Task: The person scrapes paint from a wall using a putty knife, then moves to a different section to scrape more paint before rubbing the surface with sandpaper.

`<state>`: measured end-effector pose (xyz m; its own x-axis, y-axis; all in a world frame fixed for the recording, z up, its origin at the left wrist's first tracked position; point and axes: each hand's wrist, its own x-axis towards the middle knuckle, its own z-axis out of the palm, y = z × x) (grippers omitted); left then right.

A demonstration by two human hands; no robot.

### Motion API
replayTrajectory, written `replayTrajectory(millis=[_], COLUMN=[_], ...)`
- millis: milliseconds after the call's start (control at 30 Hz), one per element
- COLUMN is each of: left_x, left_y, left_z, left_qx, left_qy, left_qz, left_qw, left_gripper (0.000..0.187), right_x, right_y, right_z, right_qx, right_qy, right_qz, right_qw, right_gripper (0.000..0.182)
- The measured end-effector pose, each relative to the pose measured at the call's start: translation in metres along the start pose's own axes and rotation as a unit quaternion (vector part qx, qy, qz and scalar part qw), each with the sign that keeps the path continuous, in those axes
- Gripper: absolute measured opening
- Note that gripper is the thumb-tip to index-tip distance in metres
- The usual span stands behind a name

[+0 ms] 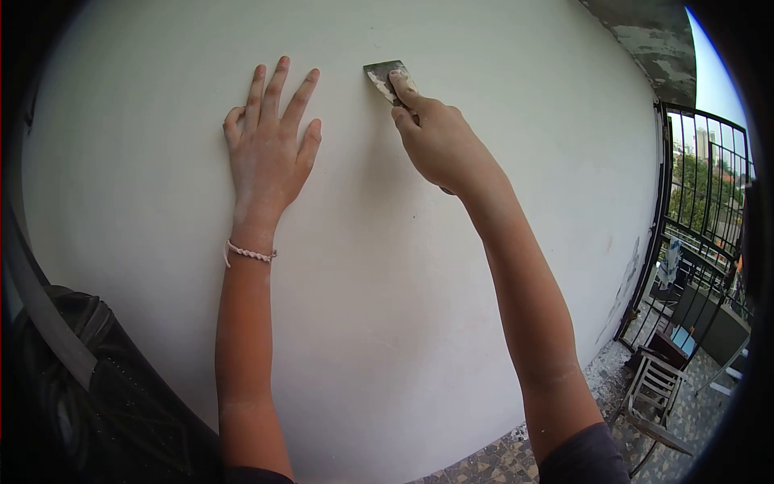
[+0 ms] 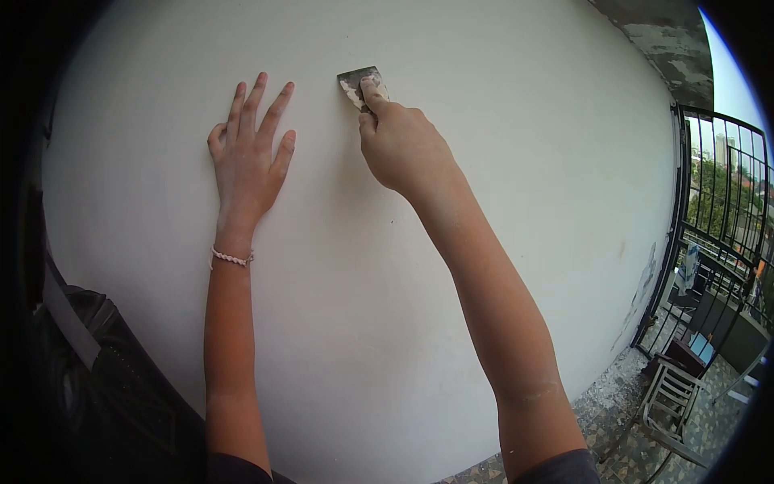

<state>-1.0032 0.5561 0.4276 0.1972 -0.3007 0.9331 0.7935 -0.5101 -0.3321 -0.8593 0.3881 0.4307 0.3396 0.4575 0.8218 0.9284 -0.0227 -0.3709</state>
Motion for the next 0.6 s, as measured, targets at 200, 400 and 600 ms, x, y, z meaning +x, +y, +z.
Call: replayTrajectory(millis=[200,400,600], left_x=[0.011,0.015,0.014], left_y=[0.002,0.005,0.003], left_z=[-0.002,-0.002,0.001], left_qx=[-0.014,-0.008,-0.016], left_qy=[-0.004,-0.010,0.005], left_qz=[0.008,0.006,0.016], left_qw=[1.000,1.000,1.000], left_gripper=[0.055,0.055,0.054], right_x=[0.013,0.014,0.004], right_y=[-0.001,0.011,0.009], right_z=[-0.005,0.007,0.009], right_qx=[0.001,0.029,0.035], right_qy=[0.003,0.037,0.028], right_qz=[0.007,-0.024,0.000], right_qw=[1.000,0.999,0.999], right_gripper=[0.051,0.051,0.051])
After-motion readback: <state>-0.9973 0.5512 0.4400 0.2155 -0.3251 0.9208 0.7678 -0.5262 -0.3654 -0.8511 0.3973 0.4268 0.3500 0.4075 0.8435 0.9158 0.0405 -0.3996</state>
